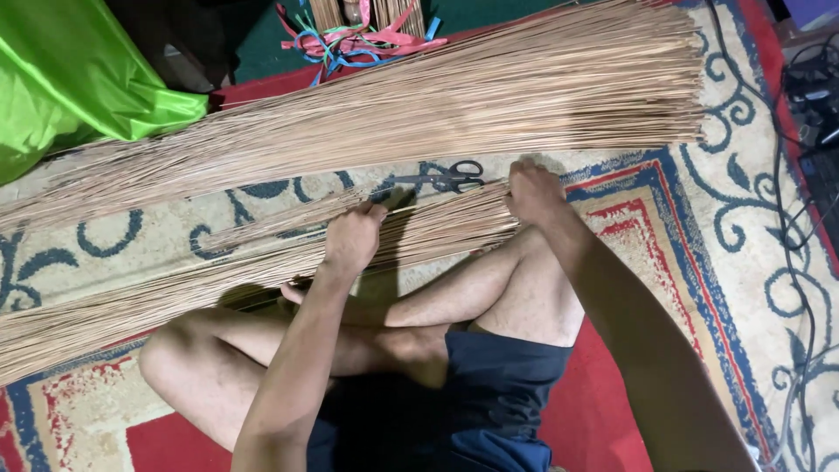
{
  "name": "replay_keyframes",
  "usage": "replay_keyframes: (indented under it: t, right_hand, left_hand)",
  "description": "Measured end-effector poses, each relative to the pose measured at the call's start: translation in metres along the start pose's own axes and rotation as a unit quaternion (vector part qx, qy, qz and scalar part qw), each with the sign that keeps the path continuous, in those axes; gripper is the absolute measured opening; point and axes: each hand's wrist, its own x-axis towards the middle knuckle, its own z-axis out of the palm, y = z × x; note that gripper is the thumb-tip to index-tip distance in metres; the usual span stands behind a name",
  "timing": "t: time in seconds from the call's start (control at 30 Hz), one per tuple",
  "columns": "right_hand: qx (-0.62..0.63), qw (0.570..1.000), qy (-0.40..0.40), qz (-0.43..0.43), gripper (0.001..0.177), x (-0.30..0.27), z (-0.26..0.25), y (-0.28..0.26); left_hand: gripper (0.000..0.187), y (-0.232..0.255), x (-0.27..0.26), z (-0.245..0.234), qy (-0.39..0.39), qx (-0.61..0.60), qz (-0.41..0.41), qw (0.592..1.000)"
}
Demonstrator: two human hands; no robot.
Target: Weaving and assembling the body of a fan using wooden sticks and string while sitting on the floor.
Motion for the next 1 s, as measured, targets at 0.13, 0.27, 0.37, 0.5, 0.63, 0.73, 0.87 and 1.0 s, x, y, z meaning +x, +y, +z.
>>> replay_keyframes:
  t: [0.13,0.27,0.37,0.5,0.63,0.73,0.87,1.0]
  right_hand:
    - [0.018,0.999,-0.030,-0.011,0.031,-0.032,0.002,-0.075]
    - [-0.013,0.981,-0.073,-0.179,0.021,-0.040,0.074,-0.141]
    - [-0.038,0.973,-0.026,-0.226,0.021,-0.029,0.102,-0.164]
    - [-0.083,0.966,0.041,-0.243,0.014,-0.022,0.131,-0.168]
    - [-0.054,0.966,0.049,-0.247,0.013,-0.031,0.118,-0.164]
    - [-0.065,0.972,0.054,-0.218,0.015,-0.029,0.129,-0.166]
    - [-0.072,0.975,0.030,-0.206,0.014,-0.027,0.126,-0.168]
    - [-0.041,0.972,0.031,-0.231,0.010,-0.028,0.100,-0.158]
  left_hand:
    - [0.013,-0.020,-0.015,0.004,-0.005,0.028,-0.034,0.999]
    - [0.014,-0.034,-0.027,0.002,-0.018,0.029,-0.037,0.999]
    - [0.014,-0.033,-0.033,-0.005,-0.009,0.043,-0.032,0.999]
    - [0.012,-0.031,-0.042,-0.010,0.004,0.062,-0.047,0.997]
    - [0.012,-0.035,-0.044,-0.008,-0.003,0.051,-0.053,0.997]
    - [0.012,-0.038,-0.046,-0.004,0.010,0.058,-0.054,0.997]
    - [0.016,-0.035,-0.050,-0.014,-0.001,0.052,-0.056,0.997]
    - [0.017,-0.033,-0.054,-0.030,-0.030,0.033,-0.069,0.997]
